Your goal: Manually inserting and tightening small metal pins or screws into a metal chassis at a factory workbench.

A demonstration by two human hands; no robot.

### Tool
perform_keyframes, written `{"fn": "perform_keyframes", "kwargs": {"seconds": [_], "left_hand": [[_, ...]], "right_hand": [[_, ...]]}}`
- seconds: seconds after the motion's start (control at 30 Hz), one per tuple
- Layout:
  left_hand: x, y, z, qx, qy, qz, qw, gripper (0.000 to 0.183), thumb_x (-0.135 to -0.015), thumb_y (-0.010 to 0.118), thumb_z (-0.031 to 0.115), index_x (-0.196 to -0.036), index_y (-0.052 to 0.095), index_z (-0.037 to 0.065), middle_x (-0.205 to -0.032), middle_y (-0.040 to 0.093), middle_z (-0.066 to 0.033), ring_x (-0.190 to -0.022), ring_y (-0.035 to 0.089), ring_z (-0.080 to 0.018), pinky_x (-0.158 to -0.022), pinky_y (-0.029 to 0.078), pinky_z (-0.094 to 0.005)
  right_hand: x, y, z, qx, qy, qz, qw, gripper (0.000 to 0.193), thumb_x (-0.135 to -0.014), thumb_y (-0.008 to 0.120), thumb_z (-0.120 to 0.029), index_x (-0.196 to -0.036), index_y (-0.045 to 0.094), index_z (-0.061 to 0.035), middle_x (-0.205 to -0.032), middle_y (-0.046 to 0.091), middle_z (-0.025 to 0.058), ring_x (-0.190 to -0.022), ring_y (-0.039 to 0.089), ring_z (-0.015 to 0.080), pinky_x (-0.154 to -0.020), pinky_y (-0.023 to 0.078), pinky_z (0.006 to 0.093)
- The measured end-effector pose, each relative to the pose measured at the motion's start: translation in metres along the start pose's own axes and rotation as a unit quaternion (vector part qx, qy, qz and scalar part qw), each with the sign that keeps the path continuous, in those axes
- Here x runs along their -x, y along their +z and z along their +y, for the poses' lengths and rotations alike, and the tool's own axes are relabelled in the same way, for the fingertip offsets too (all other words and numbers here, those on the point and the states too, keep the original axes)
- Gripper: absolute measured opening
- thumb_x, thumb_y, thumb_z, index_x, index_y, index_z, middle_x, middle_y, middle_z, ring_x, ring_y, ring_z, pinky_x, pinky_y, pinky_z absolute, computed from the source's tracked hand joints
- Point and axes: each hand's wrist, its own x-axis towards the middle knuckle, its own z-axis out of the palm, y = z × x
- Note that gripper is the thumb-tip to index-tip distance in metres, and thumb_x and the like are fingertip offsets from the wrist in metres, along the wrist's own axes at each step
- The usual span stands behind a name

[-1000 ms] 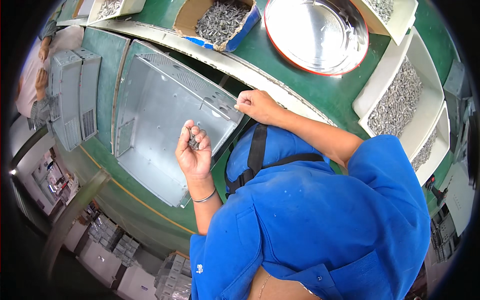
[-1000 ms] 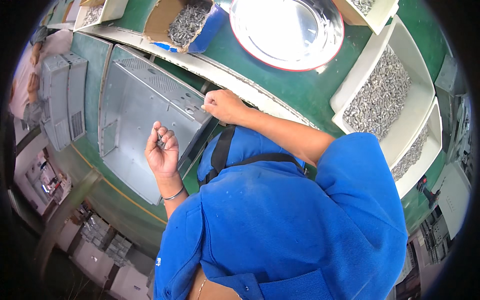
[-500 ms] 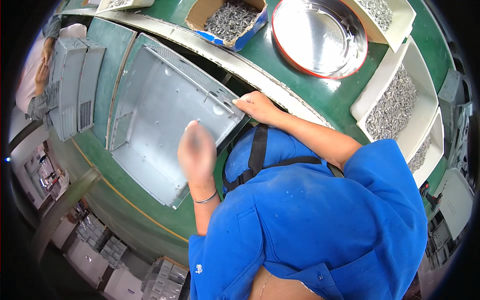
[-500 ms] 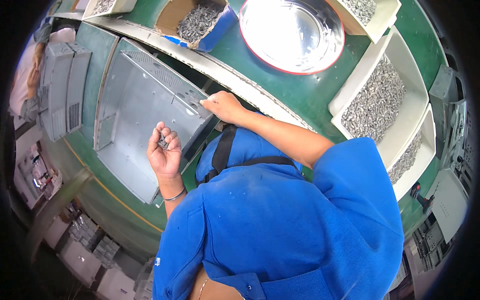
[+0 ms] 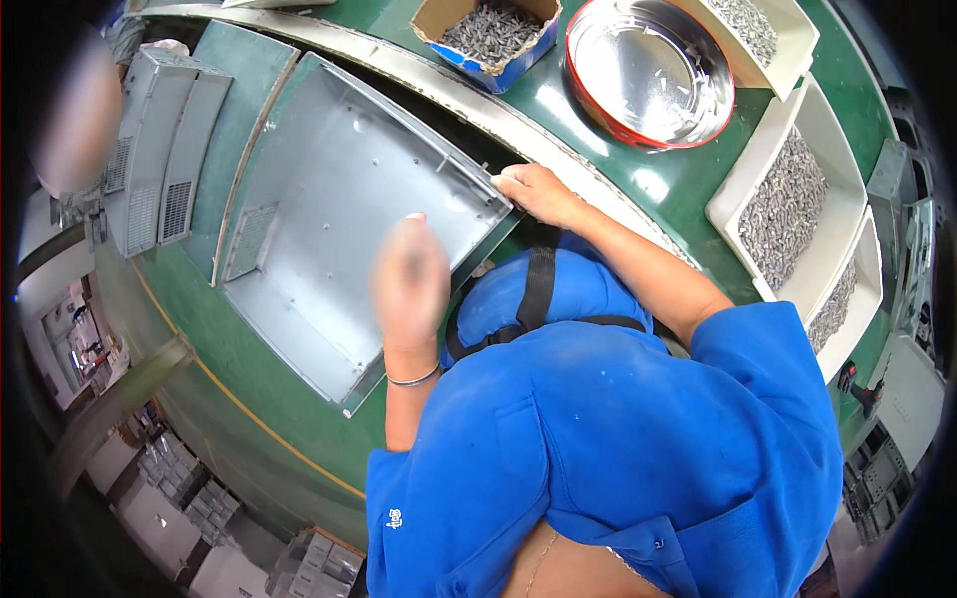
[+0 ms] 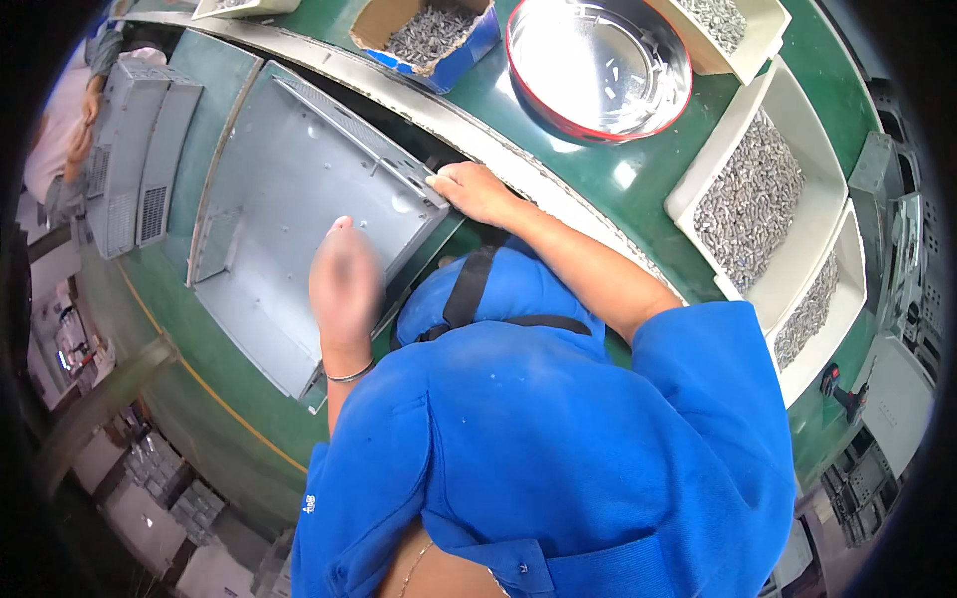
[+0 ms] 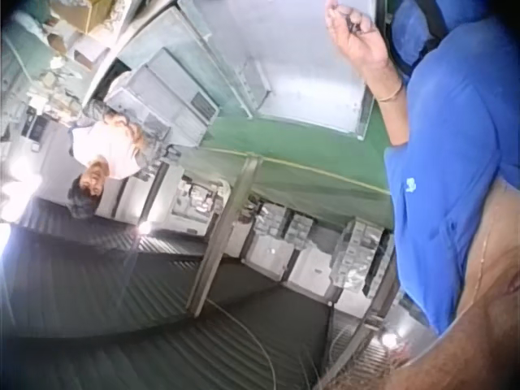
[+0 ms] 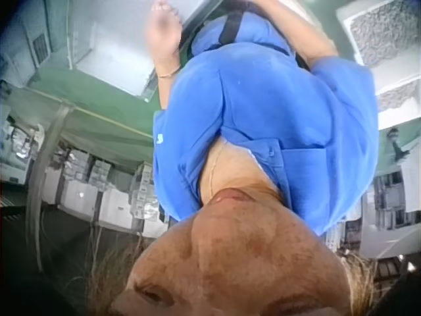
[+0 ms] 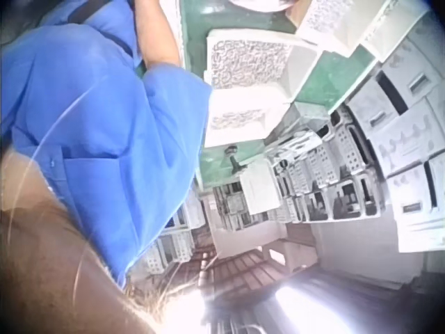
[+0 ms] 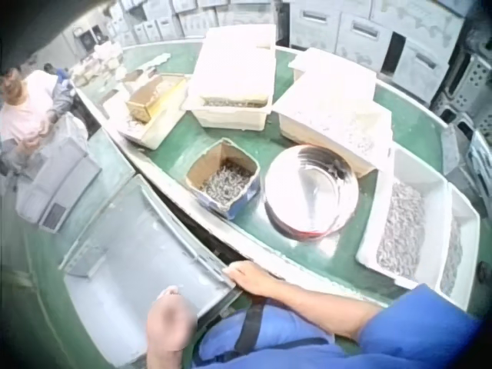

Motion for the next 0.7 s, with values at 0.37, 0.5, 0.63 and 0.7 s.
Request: {"fn": "perform_keyframes", "kwargs": {"seconds": [0.37,0.5,0.63,0.7], "left_hand": [[0.025,0.012,0.004,-0.150,0.040,-0.061,0.986,0.023,-0.090,0.043,0.016,-0.103,0.048,-0.002,-0.068,0.052,-0.0057,-0.047,0.043,-0.0071,-0.037,0.035,-0.0183],[0.034,0.008,0.003,-0.267,0.089,-0.067,0.957,0.027,-0.091,0.043,0.018,-0.104,0.051,-0.004,-0.066,0.051,-0.0019,-0.047,0.043,-0.0049,-0.036,0.033,-0.0176],[0.045,-0.001,0.001,-0.307,0.078,-0.113,0.942,0.027,-0.091,0.043,0.018,-0.104,0.052,-0.004,-0.066,0.051,-0.0015,-0.047,0.043,-0.0046,-0.037,0.033,-0.0173],[0.050,-0.008,0.001,-0.298,0.052,-0.146,0.942,0.027,-0.091,0.042,0.018,-0.103,0.053,-0.004,-0.066,0.051,-0.0023,-0.047,0.043,-0.0054,-0.038,0.033,-0.0173]], "right_hand": [[0.067,0.069,-0.102,-0.307,-0.184,0.075,0.931,0.014,-0.080,0.058,-0.016,-0.076,0.059,-0.0020,-0.070,0.056,0.0005,-0.062,0.049,0.0055,-0.058,0.042,0.0225],[0.086,0.092,-0.113,-0.224,-0.143,0.173,0.948,0.016,-0.079,0.060,-0.015,-0.073,0.058,-0.0004,-0.073,0.055,0.0029,-0.059,0.051,0.0063,-0.055,0.041,0.0225],[0.100,0.110,-0.111,-0.249,-0.147,0.222,0.931,0.016,-0.079,0.059,-0.014,-0.076,0.057,0.0013,-0.072,0.055,0.0041,-0.058,0.052,0.0074,-0.051,0.042,0.0209],[0.108,0.118,-0.110,-0.334,-0.138,0.188,0.913,0.014,-0.082,0.057,-0.014,-0.083,0.057,0.0002,-0.069,0.054,0.0038,-0.060,0.053,0.0073,-0.049,0.042,0.0190]]}}
